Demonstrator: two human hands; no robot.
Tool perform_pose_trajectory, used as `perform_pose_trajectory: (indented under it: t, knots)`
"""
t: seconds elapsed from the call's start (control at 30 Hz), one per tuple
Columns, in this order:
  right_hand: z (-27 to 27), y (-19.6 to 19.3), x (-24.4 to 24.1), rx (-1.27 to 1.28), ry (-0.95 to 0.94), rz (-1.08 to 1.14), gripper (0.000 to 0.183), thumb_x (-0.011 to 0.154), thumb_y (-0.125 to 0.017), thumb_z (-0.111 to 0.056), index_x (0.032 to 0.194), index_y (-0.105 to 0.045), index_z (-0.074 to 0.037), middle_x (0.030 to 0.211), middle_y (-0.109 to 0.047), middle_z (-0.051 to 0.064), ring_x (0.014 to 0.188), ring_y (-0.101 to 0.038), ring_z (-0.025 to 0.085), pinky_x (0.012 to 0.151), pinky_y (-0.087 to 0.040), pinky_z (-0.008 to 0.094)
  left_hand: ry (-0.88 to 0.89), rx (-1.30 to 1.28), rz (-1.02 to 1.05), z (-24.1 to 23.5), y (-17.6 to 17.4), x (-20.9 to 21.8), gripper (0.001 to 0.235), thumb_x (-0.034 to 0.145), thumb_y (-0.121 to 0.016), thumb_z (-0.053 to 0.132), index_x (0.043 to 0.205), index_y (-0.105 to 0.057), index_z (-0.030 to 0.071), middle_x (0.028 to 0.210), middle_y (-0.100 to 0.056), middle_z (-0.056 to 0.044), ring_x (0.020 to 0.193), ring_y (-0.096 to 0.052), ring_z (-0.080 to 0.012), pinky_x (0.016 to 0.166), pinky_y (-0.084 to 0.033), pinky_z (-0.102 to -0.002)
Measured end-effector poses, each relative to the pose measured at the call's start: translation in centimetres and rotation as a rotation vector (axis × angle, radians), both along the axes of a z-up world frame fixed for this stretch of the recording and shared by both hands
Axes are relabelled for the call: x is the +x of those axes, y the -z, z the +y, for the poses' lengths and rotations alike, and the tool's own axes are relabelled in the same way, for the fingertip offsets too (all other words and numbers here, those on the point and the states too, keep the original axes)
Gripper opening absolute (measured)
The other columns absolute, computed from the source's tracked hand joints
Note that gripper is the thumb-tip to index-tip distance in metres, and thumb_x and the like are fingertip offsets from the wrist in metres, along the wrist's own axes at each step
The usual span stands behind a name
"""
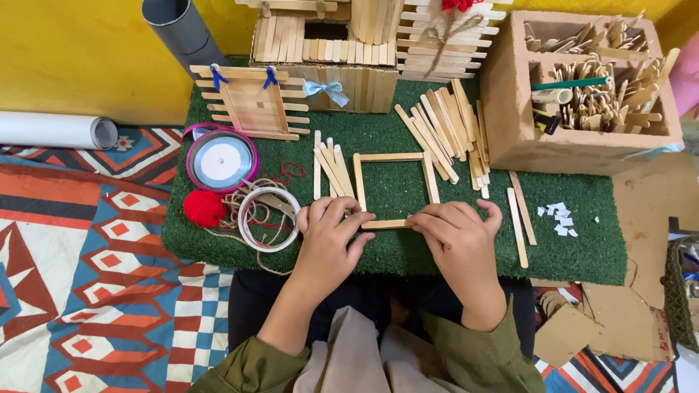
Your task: Assembling a square frame from popsicle sticks by carefully aligning and joining them.
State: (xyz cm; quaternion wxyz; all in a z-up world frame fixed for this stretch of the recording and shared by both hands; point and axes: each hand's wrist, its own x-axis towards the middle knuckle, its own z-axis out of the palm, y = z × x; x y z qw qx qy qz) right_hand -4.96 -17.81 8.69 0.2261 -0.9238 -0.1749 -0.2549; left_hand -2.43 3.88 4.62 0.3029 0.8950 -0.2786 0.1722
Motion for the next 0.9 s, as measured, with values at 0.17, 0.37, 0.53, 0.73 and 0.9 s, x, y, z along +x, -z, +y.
perform_pose_trajectory:
  t: [0.17,0.37,0.53,0.73,0.9]
  knots:
    - [0.0,-0.1,0.3,0.013,-0.006,0.016,0.009,0.097,-0.072,-0.005,0.098,-0.078,-0.012,0.086,-0.073,-0.001,0.086,-0.068,0.020,0.101,-0.037,0.055,0.008,-0.019,-0.007,-0.1,-0.9,0.2,0.016,0.094,-0.071,0.027,0.108,-0.071,0.019,0.103,-0.054,0.003,0.104,-0.048,-0.0223,0.082,-0.028,-0.039]
    - [-0.2,0.1,0.4,0.028,-0.029,0.039,0.009,0.097,-0.072,-0.009,0.099,-0.078,-0.015,0.086,-0.072,-0.004,0.085,-0.067,0.017,0.101,-0.035,0.054,-0.026,-0.029,-0.040,-0.4,-0.9,0.0,0.010,0.095,-0.070,0.023,0.104,-0.073,0.020,0.100,-0.055,0.004,0.102,-0.049,-0.0209,0.082,-0.028,-0.039]
    - [-5.1,2.7,0.6,0.150,-0.075,0.182,0.036,0.086,-0.081,-0.025,0.121,-0.073,-0.020,0.114,-0.076,-0.001,0.113,-0.068,0.023,0.111,-0.030,0.053,-0.014,-0.053,-0.029,-0.5,-1.2,-0.1,0.010,0.095,-0.070,0.022,0.103,-0.074,0.020,0.102,-0.060,0.003,0.102,-0.051,-0.0228,0.087,-0.032,-0.039]
    - [-6.7,1.6,-0.1,0.337,-0.037,0.314,0.026,0.081,-0.084,-0.014,0.107,-0.080,-0.015,0.097,-0.077,0.002,0.086,-0.074,0.023,0.088,-0.055,0.039,-0.019,-0.065,-0.047,-0.8,-1.6,-0.1,0.009,0.097,-0.068,0.019,0.102,-0.076,0.017,0.101,-0.061,0.002,0.101,-0.051,-0.0222,0.087,-0.035,-0.038]
    - [-4.9,0.9,0.1,0.283,-0.054,0.334,0.016,0.088,-0.078,-0.005,0.103,-0.080,-0.008,0.091,-0.076,0.005,0.083,-0.075,0.026,0.083,-0.057,0.038,-0.019,-0.040,-0.075,-0.7,-1.2,0.1,0.010,0.099,-0.067,0.021,0.103,-0.076,0.017,0.101,-0.061,0.003,0.099,-0.050,-0.0198,0.084,-0.031,-0.038]
